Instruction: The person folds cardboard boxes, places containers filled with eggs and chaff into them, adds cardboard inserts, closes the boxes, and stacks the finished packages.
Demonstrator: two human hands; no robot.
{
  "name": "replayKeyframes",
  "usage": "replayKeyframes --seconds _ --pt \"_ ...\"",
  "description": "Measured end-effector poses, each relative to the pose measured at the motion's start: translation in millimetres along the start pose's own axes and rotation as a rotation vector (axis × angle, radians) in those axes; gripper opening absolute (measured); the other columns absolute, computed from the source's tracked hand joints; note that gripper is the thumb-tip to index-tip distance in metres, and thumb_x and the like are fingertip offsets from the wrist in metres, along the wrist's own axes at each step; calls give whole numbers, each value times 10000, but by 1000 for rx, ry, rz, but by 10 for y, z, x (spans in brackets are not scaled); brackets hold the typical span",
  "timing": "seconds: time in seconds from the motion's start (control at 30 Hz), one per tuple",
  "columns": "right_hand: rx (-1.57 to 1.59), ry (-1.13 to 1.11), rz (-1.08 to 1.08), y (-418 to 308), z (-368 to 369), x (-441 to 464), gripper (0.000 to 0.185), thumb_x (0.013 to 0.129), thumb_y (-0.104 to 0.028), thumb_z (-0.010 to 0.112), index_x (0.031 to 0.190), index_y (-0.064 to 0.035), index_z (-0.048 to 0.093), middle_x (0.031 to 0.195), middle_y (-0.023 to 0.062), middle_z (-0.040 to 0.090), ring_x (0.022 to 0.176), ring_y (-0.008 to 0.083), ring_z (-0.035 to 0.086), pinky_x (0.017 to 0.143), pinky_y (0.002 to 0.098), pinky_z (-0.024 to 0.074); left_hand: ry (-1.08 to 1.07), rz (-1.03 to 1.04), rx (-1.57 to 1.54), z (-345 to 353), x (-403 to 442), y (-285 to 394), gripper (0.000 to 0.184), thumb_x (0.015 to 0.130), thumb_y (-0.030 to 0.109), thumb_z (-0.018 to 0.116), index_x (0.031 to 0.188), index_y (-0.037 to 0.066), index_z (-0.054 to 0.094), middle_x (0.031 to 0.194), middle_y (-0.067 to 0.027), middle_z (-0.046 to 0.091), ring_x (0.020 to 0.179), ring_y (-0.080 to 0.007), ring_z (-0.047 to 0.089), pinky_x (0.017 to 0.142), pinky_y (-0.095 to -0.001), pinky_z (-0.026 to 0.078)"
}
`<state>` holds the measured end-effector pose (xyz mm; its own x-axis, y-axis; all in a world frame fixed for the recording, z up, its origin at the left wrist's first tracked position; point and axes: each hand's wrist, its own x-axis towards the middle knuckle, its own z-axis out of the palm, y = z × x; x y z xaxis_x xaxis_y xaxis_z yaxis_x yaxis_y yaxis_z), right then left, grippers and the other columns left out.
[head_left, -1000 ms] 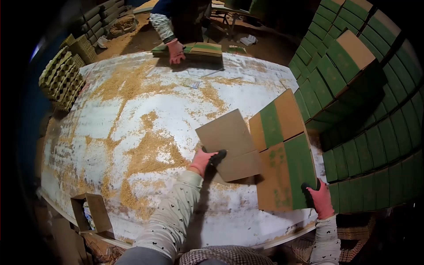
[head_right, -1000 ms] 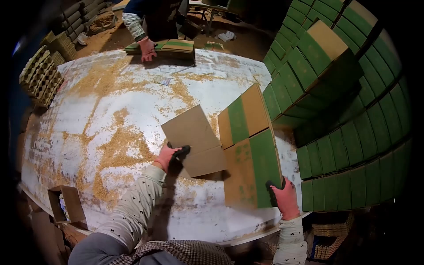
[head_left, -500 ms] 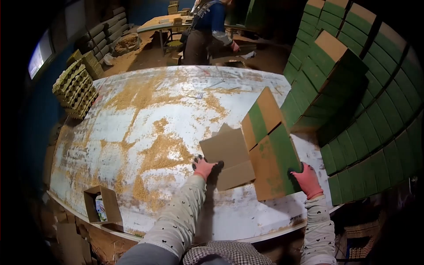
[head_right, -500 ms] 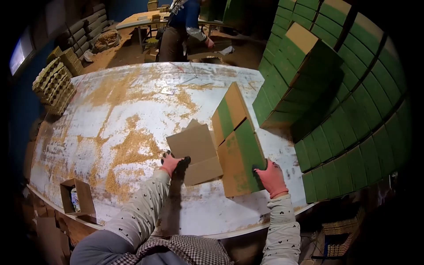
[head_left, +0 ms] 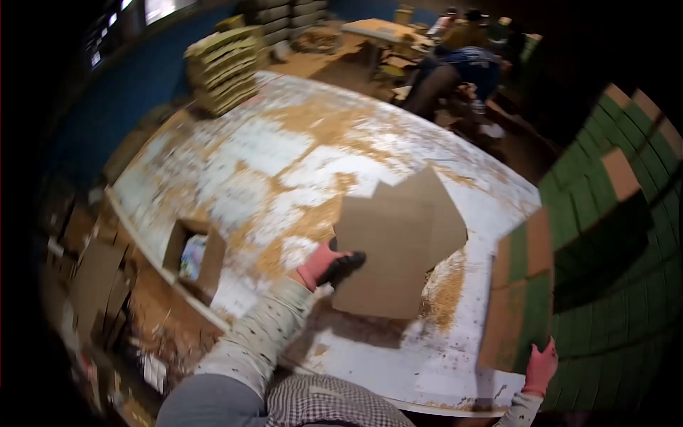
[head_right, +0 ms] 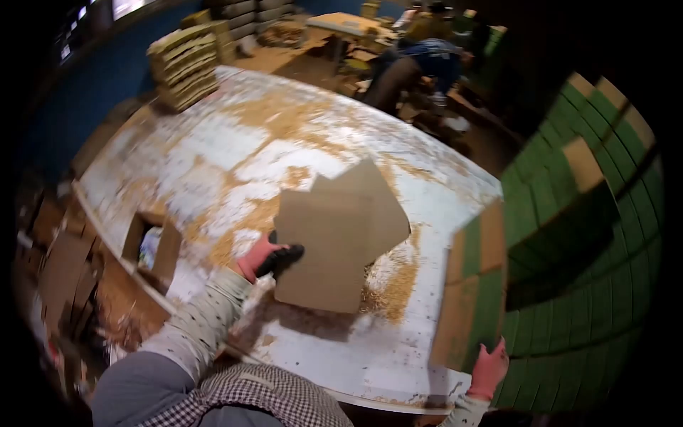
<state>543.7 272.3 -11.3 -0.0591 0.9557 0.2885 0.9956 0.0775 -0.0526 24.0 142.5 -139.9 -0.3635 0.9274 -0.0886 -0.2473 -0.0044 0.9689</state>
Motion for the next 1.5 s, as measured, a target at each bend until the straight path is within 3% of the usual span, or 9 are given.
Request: replayKeyframes --seconds 0.2,0.27,0.53,0.77,0.87,0.97,1.03,1.13,1.5 --pt "-413 -55 -183 -756 830 -194 531 715 -290 689 1131 -23 495 892 135 646 849 276 626 731 358 480 705 -254 189 -2411 -1896 1328 329 768 167 718 1021 -2 594 890 -74 644 749 -158 628 649 -265 519" --pt "-339 -80 -249 -1691 873 -469 516 707 -276 693 1108 -18 496 841 123 649 772 280 629 675 365 486 800 -10 266 -2966 -2239 1134 248 814 174 662 959 -22 619 862 -65 650 728 -147 616 641 -267 508" --pt "186 -181 -628 -4717 -60 -1541 385 771 -315 637 1033 -49 543 708 125 614 688 302 613 594 407 475 357 -357 175 -3596 -2140 916 432 762 273 725 1078 15 584 913 -12 619 798 -111 561 664 -269 474" --pt "464 -222 -188 -4225 -364 -1767 353 781 -200 640 1061 0 563 951 221 616 879 397 569 752 440 451 383 -219 171 -4348 -2456 1094 369 823 258 657 1075 -1 580 957 -43 633 864 -139 580 775 -292 461" --pt "784 -447 76 -3392 -104 -2037 424 683 -15 629 1094 39 542 981 123 631 878 216 607 793 316 480 665 26 216 -4977 -2918 1035 331 861 205 603 1094 -28 573 1073 -71 608 987 -168 568 857 -295 458" --pt "1137 -602 355 -3214 300 -2692 360 725 -43 653 1066 13 552 856 101 633 703 177 625 625 298 518 883 56 -7 -5816 -3622 1318 541 773 -159 422 1287 0 469 1251 -111 526 1163 -193 483 1008 -295 362" --pt "845 -836 341 -4114 -51 -3025 386 783 -137 697 1093 56 573 975 59 633 812 139 575 697 251 463 1089 42 1 -6020 -3877 1842 350 901 169 539 1183 -38 544 1139 -107 583 1058 -181 542 917 -296 427" --pt "1088 -901 399 -5719 134 -3658 369 807 -149 672 1105 42 569 980 70 623 838 152 566 735 270 455 1216 84 612 -6901 -4665 1856 376 880 -30 456 1252 -1 501 1223 -105 538 1096 -187 512 971 -319 385" --pt "1518 -1409 -131 -12883 1212 -5095 235 801 -156 656 965 -13 567 735 57 613 555 149 566 469 297 458 1258 243 -333 -9229 -5589 1698 285 896 169 545 1126 1 553 1034 -59 604 941 -172 575 802 -292 467"
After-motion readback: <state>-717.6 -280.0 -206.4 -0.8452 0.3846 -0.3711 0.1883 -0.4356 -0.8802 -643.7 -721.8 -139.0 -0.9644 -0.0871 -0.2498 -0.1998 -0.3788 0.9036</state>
